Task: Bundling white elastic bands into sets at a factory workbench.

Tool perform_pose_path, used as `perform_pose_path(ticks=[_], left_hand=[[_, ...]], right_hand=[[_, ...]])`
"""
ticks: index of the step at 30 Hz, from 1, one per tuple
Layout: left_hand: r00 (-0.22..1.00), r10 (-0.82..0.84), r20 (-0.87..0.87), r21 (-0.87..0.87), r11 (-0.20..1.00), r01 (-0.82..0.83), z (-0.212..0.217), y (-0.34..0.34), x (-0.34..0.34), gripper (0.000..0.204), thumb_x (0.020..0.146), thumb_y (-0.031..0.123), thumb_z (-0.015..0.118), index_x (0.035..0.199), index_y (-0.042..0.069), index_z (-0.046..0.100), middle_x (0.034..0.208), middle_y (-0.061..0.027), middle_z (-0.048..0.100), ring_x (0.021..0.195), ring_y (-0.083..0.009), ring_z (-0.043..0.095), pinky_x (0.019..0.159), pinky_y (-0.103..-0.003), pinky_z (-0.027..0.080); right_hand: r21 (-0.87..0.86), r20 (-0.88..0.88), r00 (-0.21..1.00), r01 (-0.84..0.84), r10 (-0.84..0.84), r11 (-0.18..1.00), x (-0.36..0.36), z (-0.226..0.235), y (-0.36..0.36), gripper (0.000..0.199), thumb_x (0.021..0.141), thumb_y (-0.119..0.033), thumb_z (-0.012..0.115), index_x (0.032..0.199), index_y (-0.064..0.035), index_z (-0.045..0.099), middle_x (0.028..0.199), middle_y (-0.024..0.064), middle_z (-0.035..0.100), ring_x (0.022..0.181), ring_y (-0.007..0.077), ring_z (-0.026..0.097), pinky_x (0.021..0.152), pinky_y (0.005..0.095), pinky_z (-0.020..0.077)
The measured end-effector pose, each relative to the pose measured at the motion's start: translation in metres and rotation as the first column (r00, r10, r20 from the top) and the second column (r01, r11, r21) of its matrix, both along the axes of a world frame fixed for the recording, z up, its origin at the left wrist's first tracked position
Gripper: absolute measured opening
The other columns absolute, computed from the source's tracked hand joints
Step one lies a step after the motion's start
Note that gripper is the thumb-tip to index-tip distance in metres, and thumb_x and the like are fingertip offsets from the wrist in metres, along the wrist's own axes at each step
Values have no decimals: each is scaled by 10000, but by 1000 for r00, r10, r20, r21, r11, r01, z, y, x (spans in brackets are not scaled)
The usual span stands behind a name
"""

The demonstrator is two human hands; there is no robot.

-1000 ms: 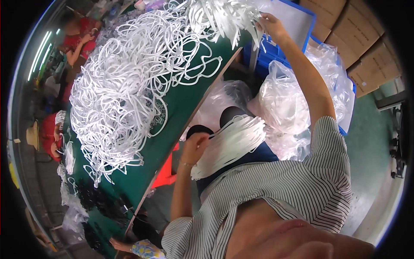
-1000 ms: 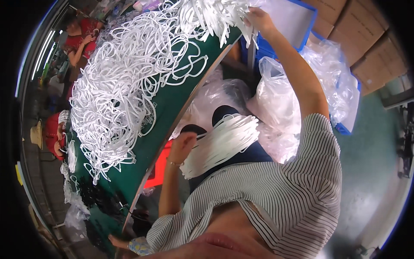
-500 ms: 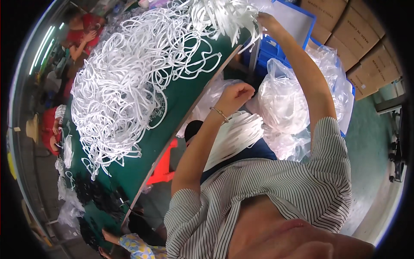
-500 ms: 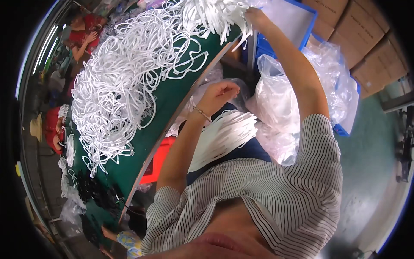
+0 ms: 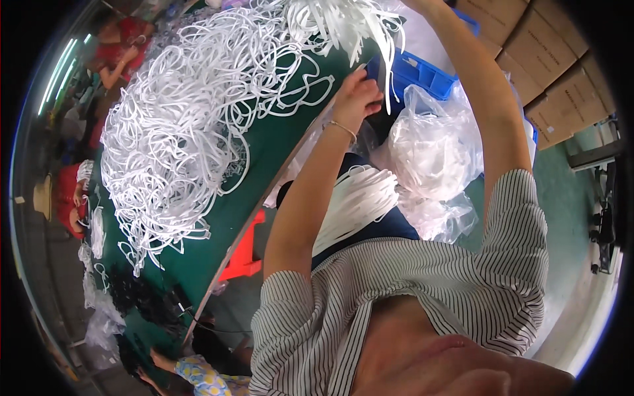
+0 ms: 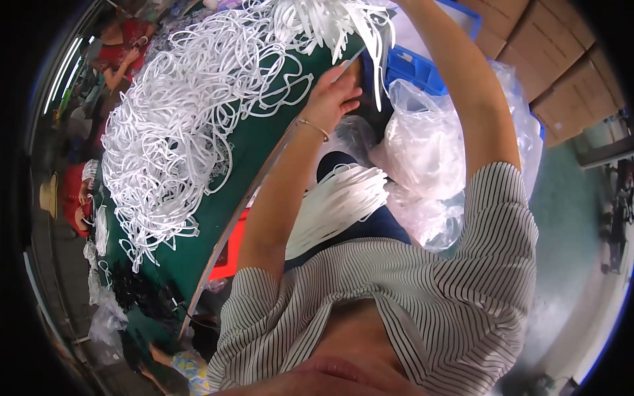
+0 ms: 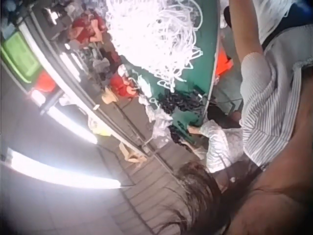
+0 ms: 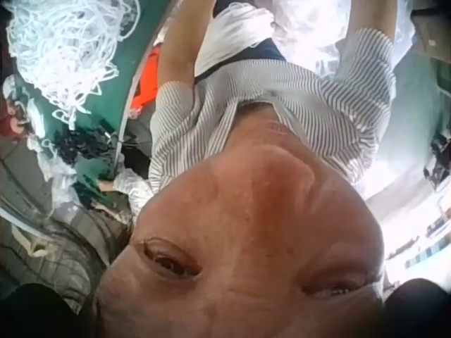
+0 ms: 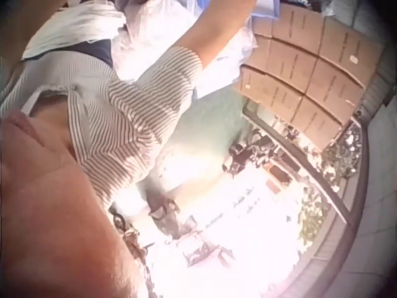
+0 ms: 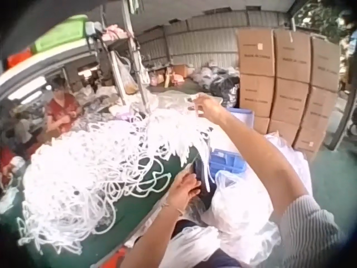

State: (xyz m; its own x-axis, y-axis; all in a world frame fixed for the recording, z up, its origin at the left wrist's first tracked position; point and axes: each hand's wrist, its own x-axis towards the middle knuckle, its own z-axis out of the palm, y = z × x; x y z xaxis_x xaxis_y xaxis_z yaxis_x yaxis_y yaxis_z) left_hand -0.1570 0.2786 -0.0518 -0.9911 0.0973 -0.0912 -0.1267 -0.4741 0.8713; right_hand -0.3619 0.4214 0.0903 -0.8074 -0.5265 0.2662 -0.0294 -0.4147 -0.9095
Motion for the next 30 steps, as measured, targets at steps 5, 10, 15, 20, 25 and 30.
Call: perform_pose_path(ticks=[5, 10, 15, 20, 25, 30], left_hand=[[1000, 12, 8, 292, 956, -13, 35, -18, -42, 458, 845, 317, 536, 1186, 83, 339, 1155, -153, 465, 1043, -313, 474, 861, -468, 395], [999, 21, 28, 203, 979, -27, 45, -30, -90, 333, 854, 286, 517, 1039, 17, 456, 962, -116, 539, 923, -270, 515, 821, -435, 419], [971, 236, -39, -204, 949, -239, 58, -22, -80, 186, 832, 123, 527, 989, 23, 529, 797, -107, 588, 528, -169, 535, 468, -289, 450], [956, 142, -257, -195, 961, -195, 98, -44, -68, 209, 836, 50, 500, 1032, -9, 543, 830, -127, 593, 550, -137, 505, 478, -242, 414], [891, 71, -448, -93, 988, -125, 169, -70, -59, 225, 833, 54, 508, 1054, 15, 527, 829, -84, 597, 552, -95, 474, 473, -202, 371], [838, 12, -546, -104, 991, -82, 236, -85, -18, 197, 848, 66, 488, 1039, 34, 520, 831, -59, 590, 575, -93, 489, 485, -192, 372]], right_hand=[[568, -328, 933, 319, -147, 758, 64, -14, -8, 148, 839, -215, 493, 880, -75, 514, 844, 98, 537, 866, 228, 569, 585, 326, 405], [441, -812, 565, 427, 147, 789, 96, -74, -23, 190, 825, -146, 518, 976, -35, 550, 993, 109, 564, 939, 237, 526, 849, 315, 396], [95, -885, 300, 864, -356, 494, 27, -110, 2, 359, 736, -283, 618, 1031, -87, 556, 1056, 158, 544, 1022, 318, 490, 882, 365, 376], [465, -801, 516, 856, -304, 228, -34, -146, -10, 859, 615, -579, 641, 1293, -154, 328, 1241, 243, 380, 1165, 383, 367, 972, 439, 295], [604, -735, 643, 765, -218, 223, -52, -171, -26, 773, 685, -486, 610, 1303, -150, 291, 1252, 235, 374, 1164, 401, 364, 962, 443, 311], [608, -728, 629, 776, -271, 168, -58, -179, -33, 680, 727, -411, 556, 1309, -233, 252, 1293, 193, 337, 1146, 457, 350, 920, 558, 299]])
